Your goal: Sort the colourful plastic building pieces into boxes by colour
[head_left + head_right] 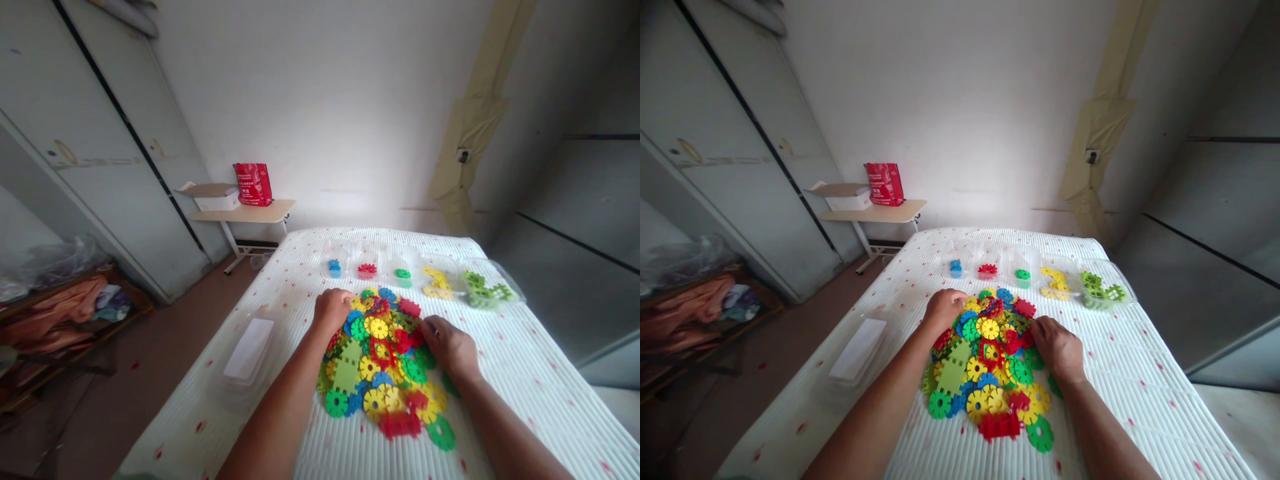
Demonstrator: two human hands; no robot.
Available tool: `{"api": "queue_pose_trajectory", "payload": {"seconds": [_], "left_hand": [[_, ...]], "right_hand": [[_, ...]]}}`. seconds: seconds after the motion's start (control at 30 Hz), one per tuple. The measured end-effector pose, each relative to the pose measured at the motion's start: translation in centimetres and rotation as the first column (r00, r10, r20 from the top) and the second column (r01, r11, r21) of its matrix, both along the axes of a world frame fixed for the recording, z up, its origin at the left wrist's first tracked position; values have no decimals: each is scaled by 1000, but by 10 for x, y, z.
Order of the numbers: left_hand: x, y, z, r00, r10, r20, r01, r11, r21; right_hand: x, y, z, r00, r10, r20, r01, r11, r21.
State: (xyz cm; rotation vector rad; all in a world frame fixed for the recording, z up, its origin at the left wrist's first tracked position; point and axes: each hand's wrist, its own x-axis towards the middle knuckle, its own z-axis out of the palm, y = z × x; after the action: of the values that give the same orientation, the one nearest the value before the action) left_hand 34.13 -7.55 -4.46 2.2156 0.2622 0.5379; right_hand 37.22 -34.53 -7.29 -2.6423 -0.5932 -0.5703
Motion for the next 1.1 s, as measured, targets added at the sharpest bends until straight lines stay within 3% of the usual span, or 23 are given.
{"api": "queue_pose_trajectory", "payload": {"seconds": [0.23,0.33,0.53,0.67,0.87,1.1], "left_hand": [[-3,12,-13,998,49,-43,-48,999,18],[-11,24,-26,991,107,-78,-113,991,-78],[-11,37,-45,988,152,-12,-150,957,-247],[-9,40,-51,988,149,32,-131,940,-315],[-11,39,-49,987,158,30,-139,932,-336],[-11,40,-50,987,161,29,-144,939,-312]], "right_hand": [[-2,1,3,1000,-6,27,6,1000,9],[-3,3,5,999,40,37,-42,998,41],[-15,23,20,967,249,49,-253,961,111],[-27,49,39,919,393,-24,-392,920,31],[-34,79,52,932,288,-221,-335,916,-221],[-28,85,43,937,200,-286,-273,931,-243]]}}
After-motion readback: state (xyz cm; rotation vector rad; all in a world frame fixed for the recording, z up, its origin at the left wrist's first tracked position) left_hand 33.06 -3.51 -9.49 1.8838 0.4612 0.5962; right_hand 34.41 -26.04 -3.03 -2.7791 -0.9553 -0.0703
